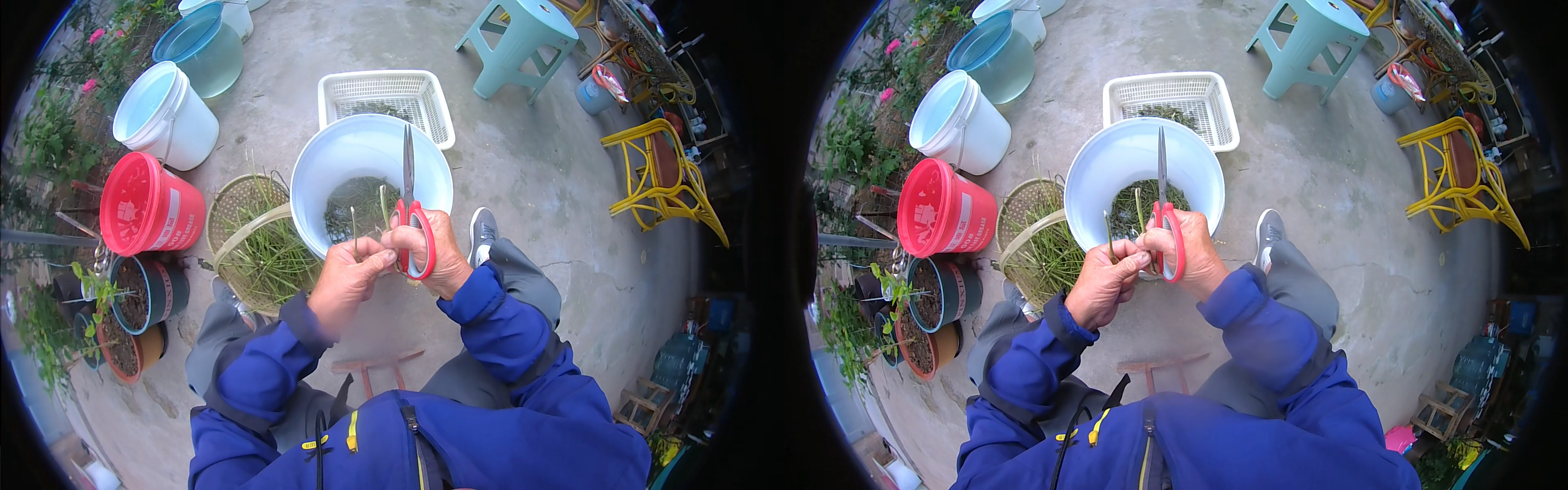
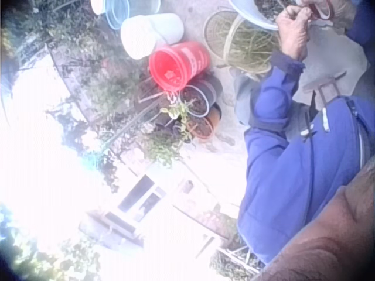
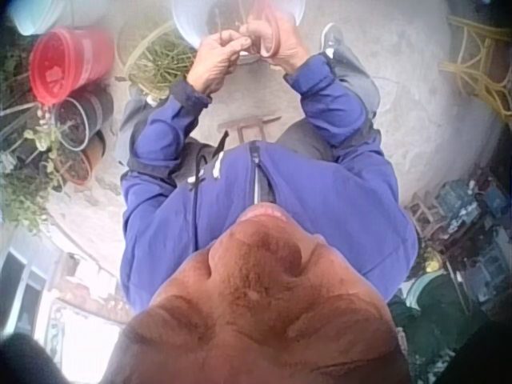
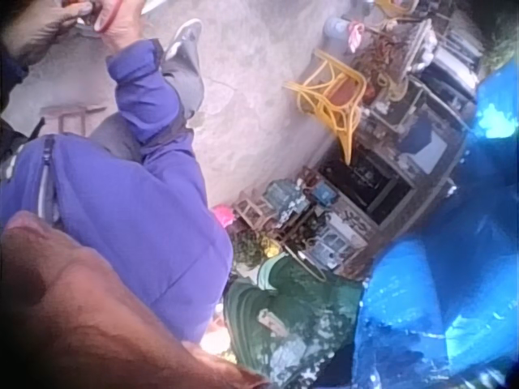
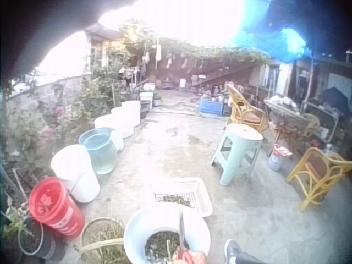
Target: The person cuts long plant stems into smaller pieces using shears and places the cut pieces into a white bucket.
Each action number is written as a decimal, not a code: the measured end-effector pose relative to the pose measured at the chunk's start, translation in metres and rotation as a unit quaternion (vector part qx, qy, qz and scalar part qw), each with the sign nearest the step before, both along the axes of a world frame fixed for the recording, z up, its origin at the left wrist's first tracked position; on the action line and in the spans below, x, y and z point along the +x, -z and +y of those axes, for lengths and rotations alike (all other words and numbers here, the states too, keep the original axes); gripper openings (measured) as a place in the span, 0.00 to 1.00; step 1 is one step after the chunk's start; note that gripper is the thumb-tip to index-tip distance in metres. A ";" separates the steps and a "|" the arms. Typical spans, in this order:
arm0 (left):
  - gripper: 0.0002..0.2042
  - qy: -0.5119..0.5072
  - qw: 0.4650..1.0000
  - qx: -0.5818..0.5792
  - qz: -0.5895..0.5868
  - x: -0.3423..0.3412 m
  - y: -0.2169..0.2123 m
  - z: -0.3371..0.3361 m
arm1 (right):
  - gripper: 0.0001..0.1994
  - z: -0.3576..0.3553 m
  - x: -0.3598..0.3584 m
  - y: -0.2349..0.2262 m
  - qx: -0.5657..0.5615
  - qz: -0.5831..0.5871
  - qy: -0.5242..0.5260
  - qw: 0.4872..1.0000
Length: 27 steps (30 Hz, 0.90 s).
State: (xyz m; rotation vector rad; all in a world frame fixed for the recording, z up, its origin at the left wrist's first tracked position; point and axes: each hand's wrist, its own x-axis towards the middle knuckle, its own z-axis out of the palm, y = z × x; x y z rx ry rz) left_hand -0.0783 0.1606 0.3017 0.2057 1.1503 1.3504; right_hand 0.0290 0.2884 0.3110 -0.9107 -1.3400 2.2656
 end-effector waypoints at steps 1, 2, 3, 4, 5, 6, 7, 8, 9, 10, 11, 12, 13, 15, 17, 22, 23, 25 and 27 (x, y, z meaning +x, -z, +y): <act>0.08 -0.003 1.000 -0.002 -0.010 0.000 0.000 0.000 | 0.05 0.000 0.000 0.000 -0.005 0.002 0.001 1.000; 0.08 -0.006 1.000 -0.003 -0.020 0.000 0.000 -0.001 | 0.04 0.000 0.000 -0.001 -0.011 0.003 -0.006 1.000; 0.07 -0.007 0.999 0.005 -0.044 -0.001 0.000 -0.001 | 0.04 0.000 0.000 -0.002 -0.017 0.003 -0.013 1.000; 0.07 -0.007 0.998 0.012 -0.067 -0.002 0.000 -0.002 | 0.04 0.000 0.001 -0.003 -0.024 0.004 -0.020 0.999; 0.07 -0.007 0.996 0.020 -0.090 -0.003 0.000 -0.002 | 0.04 0.000 0.000 -0.002 -0.019 0.005 -0.018 1.000; 0.07 -0.005 0.996 0.022 -0.091 -0.004 0.001 -0.002 | 0.03 0.000 0.000 0.000 -0.014 0.007 -0.015 1.000; 0.07 -0.003 0.995 0.026 -0.092 -0.006 0.001 -0.003 | 0.03 0.000 0.000 0.001 -0.009 0.009 -0.013 1.000; 0.07 -0.002 0.995 0.029 -0.093 -0.006 0.002 -0.002 | 0.02 0.001 0.000 0.001 0.008 0.000 -0.019 1.000; 0.06 -0.003 0.997 0.029 -0.078 -0.007 -0.001 -0.002 | 0.02 0.001 0.000 0.001 0.025 -0.009 -0.025 0.999; 0.06 -0.003 0.998 0.030 -0.063 -0.007 -0.005 -0.001 | 0.02 0.002 0.000 0.001 0.043 -0.018 -0.031 0.998; 0.06 -0.004 0.998 0.031 -0.047 -0.007 -0.007 0.000 | 0.02 0.002 0.000 -0.001 0.036 -0.015 -0.027 0.999; 0.06 -0.008 0.999 0.040 -0.037 -0.007 -0.007 0.001 | 0.03 0.001 0.000 -0.005 0.028 -0.011 -0.023 0.999; 0.06 -0.011 0.998 0.048 -0.025 -0.007 -0.007 0.001 | 0.03 0.001 0.000 -0.007 0.021 -0.006 -0.019 1.000; 0.06 -0.025 0.998 0.059 0.003 -0.008 -0.005 0.002 | 0.04 0.002 0.002 -0.006 0.025 -0.032 -0.015 0.999; 0.06 -0.051 0.996 0.061 0.043 -0.014 0.000 0.002 | 0.08 0.003 0.003 -0.003 0.033 -0.028 -0.021 0.999; 0.06 -0.123 0.987 0.076 0.070 -0.026 0.005 0.003 | 0.14 0.003 0.012 -0.007 0.049 -0.113 -0.152 0.981; 0.06 -0.124 0.986 0.077 0.078 -0.029 0.007 0.003 | 0.15 -0.001 0.012 -0.007 0.037 -0.123 -0.165 0.978; 0.06 -0.121 0.985 0.081 0.088 -0.031 0.011 0.002 | 0.18 -0.003 0.012 -0.003 0.031 -0.126 -0.195 0.972; 0.05 -0.115 0.986 0.071 0.093 -0.027 0.012 0.004 | 0.17 -0.003 0.011 -0.003 0.005 -0.149 -0.198 0.969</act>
